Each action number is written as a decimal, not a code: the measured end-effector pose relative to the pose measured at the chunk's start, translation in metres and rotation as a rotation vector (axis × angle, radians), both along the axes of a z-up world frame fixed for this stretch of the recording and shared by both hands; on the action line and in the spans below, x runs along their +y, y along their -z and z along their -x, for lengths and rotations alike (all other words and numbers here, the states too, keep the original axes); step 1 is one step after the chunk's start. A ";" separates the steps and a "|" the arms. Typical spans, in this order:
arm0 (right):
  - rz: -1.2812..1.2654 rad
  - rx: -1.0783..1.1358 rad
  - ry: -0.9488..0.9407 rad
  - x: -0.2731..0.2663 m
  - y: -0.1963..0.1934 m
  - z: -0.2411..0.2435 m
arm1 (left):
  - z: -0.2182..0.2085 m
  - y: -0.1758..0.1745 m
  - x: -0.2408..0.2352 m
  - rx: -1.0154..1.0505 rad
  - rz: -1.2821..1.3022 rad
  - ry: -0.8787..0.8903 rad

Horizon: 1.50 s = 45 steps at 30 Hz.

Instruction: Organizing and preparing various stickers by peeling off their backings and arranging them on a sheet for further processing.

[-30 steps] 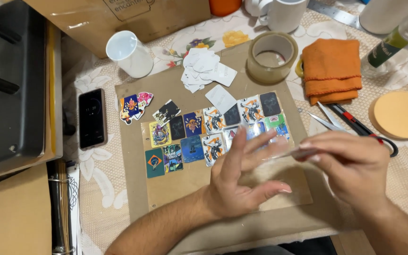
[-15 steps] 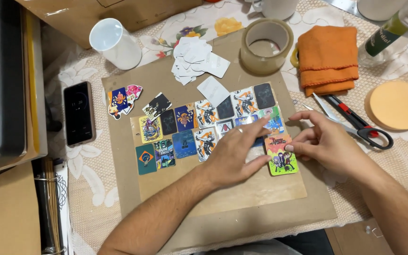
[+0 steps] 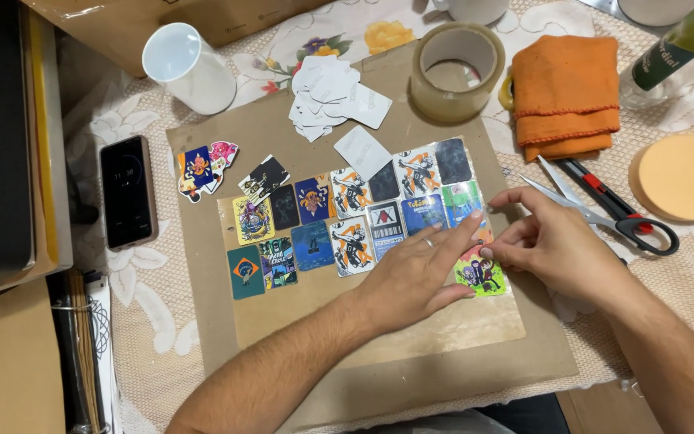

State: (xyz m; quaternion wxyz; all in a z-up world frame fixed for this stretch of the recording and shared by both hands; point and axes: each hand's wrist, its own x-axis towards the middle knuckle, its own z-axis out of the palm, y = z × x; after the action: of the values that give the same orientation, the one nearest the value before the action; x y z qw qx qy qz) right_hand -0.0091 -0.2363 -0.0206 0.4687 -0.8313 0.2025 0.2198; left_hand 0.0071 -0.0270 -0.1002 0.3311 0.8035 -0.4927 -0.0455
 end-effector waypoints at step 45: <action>0.755 -1.822 -0.657 0.065 -0.097 -0.026 | -0.019 -0.159 0.078 0.319 0.649 -0.311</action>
State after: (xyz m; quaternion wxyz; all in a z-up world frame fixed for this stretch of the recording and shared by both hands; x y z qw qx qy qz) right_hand 0.0166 -0.1712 0.0769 0.0703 -0.7892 -0.4091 -0.4526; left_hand 0.0258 0.0510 0.0591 0.6434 0.7048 -0.2961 0.0389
